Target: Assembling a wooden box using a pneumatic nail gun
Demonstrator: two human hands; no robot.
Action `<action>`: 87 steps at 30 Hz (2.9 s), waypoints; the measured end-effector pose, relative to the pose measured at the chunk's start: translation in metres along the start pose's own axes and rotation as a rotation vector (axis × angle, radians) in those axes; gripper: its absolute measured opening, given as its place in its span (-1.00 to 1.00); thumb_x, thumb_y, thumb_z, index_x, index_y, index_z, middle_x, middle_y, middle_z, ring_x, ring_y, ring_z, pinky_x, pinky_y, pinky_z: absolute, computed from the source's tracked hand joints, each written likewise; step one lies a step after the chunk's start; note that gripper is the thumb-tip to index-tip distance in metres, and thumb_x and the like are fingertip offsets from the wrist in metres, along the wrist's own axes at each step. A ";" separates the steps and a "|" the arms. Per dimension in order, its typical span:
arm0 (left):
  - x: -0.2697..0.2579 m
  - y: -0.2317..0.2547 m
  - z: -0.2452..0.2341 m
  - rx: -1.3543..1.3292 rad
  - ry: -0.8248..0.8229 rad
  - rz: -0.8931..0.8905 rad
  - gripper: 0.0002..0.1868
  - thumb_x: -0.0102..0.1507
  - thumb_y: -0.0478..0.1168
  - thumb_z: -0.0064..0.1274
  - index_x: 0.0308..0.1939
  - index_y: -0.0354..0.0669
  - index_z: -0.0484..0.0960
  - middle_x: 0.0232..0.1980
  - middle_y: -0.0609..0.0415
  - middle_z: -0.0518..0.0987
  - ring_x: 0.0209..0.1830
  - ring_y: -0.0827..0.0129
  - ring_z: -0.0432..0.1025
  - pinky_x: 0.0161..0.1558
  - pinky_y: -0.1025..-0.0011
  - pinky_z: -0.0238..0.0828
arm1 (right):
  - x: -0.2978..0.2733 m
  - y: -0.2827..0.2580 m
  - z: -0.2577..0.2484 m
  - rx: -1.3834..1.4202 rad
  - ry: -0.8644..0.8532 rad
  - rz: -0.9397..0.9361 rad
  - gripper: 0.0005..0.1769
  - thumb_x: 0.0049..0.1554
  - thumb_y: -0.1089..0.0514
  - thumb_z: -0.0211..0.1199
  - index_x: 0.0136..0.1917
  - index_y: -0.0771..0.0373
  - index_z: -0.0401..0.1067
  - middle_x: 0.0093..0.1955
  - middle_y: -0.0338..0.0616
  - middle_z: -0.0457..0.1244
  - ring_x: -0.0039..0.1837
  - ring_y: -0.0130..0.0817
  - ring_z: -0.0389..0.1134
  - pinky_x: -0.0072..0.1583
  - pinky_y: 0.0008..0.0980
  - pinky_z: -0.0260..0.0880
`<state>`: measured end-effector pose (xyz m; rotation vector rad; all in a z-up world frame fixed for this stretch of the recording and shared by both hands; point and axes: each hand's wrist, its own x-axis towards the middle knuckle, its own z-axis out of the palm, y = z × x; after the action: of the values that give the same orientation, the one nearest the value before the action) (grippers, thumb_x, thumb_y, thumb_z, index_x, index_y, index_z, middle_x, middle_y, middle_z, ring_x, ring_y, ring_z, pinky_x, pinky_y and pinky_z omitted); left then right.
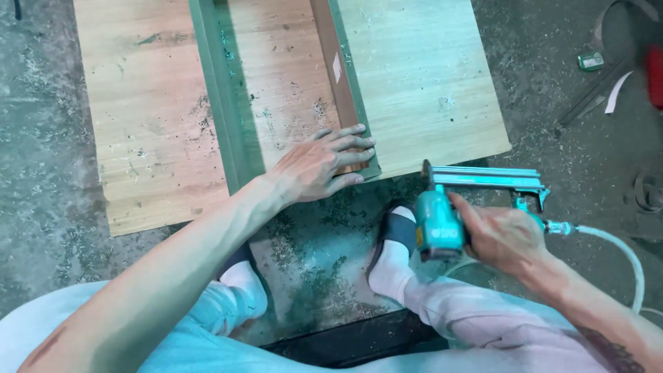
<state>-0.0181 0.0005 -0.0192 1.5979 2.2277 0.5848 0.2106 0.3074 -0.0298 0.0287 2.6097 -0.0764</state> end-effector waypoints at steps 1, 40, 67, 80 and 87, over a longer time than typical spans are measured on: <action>0.000 0.001 0.000 0.009 -0.010 -0.012 -0.51 0.41 0.15 -0.11 0.34 0.11 0.53 0.42 0.10 0.45 0.61 0.19 0.06 0.43 -0.19 0.10 | -0.004 -0.010 -0.002 -0.187 0.351 -0.230 -0.26 -0.04 0.08 0.13 0.44 0.08 0.21 -0.14 -0.19 0.34 -0.06 -0.15 0.44 0.01 -0.14 0.47; 0.002 -0.004 0.003 0.023 0.001 0.003 -0.51 0.42 0.17 -0.13 0.32 0.10 0.56 0.42 0.06 0.46 0.61 0.20 0.06 0.38 -0.15 0.20 | 0.021 -0.059 0.013 -0.353 0.889 -0.541 -0.47 0.05 0.29 -0.10 0.22 0.31 0.49 -0.41 -0.23 0.18 -0.32 -0.24 0.30 -0.21 -0.33 0.37; 0.002 -0.003 0.003 0.006 0.032 0.018 -0.54 0.41 0.15 -0.09 0.26 0.07 0.60 0.38 0.05 0.50 0.59 0.18 0.10 0.33 -0.16 0.25 | 0.023 -0.063 0.023 -0.308 0.929 -0.526 -0.75 0.17 0.26 0.00 0.01 0.28 0.49 -0.43 -0.22 0.13 -0.32 -0.21 0.29 -0.21 -0.31 0.36; -0.001 -0.001 0.000 -0.004 0.016 0.010 -0.52 0.41 0.14 -0.09 0.27 0.01 0.59 0.39 0.01 0.50 0.59 0.12 0.11 0.39 -0.12 0.21 | 0.015 -0.039 0.025 -0.294 0.818 -0.606 -0.49 0.05 0.32 -0.05 0.24 0.33 0.46 -0.41 -0.18 0.26 -0.33 -0.28 0.37 -0.17 -0.36 0.43; 0.007 0.011 0.017 0.185 0.117 0.050 -0.25 0.22 0.27 0.08 0.29 -0.21 0.51 0.43 -0.04 0.40 0.55 0.06 0.11 0.41 -0.08 0.12 | 0.058 0.061 0.038 -0.536 0.700 -0.260 -0.50 0.24 0.14 0.07 0.44 0.11 0.41 -0.53 -0.45 0.22 -0.54 -0.55 0.22 -0.46 -0.50 0.12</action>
<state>-0.0031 0.0129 -0.0288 1.7555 2.3940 0.5101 0.1822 0.3667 -0.0943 -0.5670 3.2109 0.6511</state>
